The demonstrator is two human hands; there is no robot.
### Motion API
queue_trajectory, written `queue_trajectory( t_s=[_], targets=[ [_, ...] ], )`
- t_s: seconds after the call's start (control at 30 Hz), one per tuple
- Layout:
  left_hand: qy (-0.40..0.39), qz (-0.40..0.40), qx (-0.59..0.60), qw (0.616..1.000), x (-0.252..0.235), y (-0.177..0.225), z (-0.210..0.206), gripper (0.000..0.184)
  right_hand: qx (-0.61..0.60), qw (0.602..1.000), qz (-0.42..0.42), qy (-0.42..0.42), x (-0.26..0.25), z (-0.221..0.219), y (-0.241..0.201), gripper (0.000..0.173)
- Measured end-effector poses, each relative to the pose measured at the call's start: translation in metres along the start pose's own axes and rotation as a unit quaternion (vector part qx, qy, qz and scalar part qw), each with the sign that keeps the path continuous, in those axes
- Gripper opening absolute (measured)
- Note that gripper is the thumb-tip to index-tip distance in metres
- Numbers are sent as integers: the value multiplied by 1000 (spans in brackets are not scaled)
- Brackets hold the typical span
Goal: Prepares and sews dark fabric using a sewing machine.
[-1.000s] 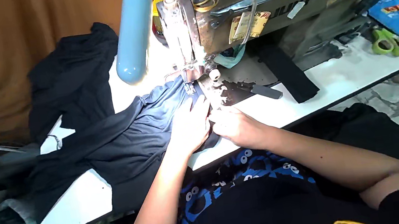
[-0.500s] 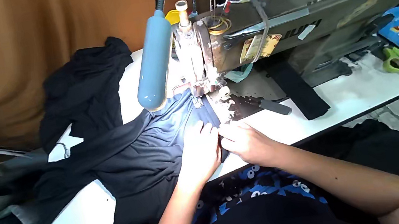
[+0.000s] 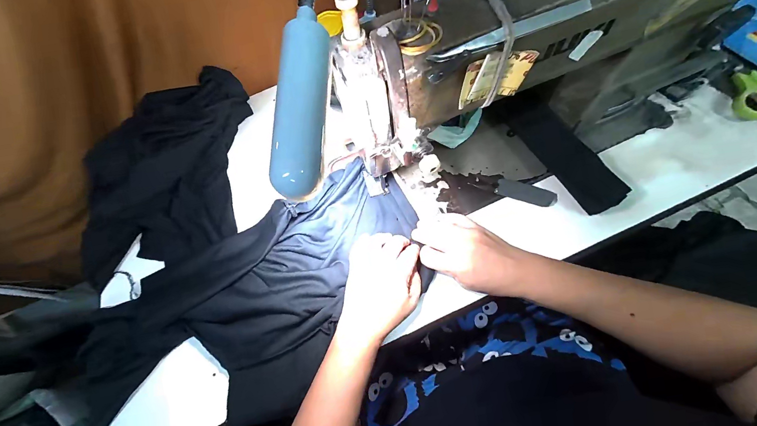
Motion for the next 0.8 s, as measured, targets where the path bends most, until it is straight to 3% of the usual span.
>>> queue_trajectory(
  t_s=[0.33,0.6,0.8],
  targets=[
    [-7,9,-25,1000,-17,-15,-4,29,-42,998,-35,-14,-14,4,19,15],
    [-35,37,-47,998,-31,-29,-13,28,-70,991,-109,-40,-33,6,30,27],
    [-21,47,-43,998,-39,-37,-16,31,-41,994,-101,-18,-38,-3,44,28]
  ],
)
Point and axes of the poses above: each hand's wrist, its own x-axis away from the middle knuckle, its own z-axis out of the back of the hand, y = z × x, the point moved 2 cm from there along -x, towards the middle knuckle, and after that the axes turned 12 degrees about -x, right-handed, at the moved point
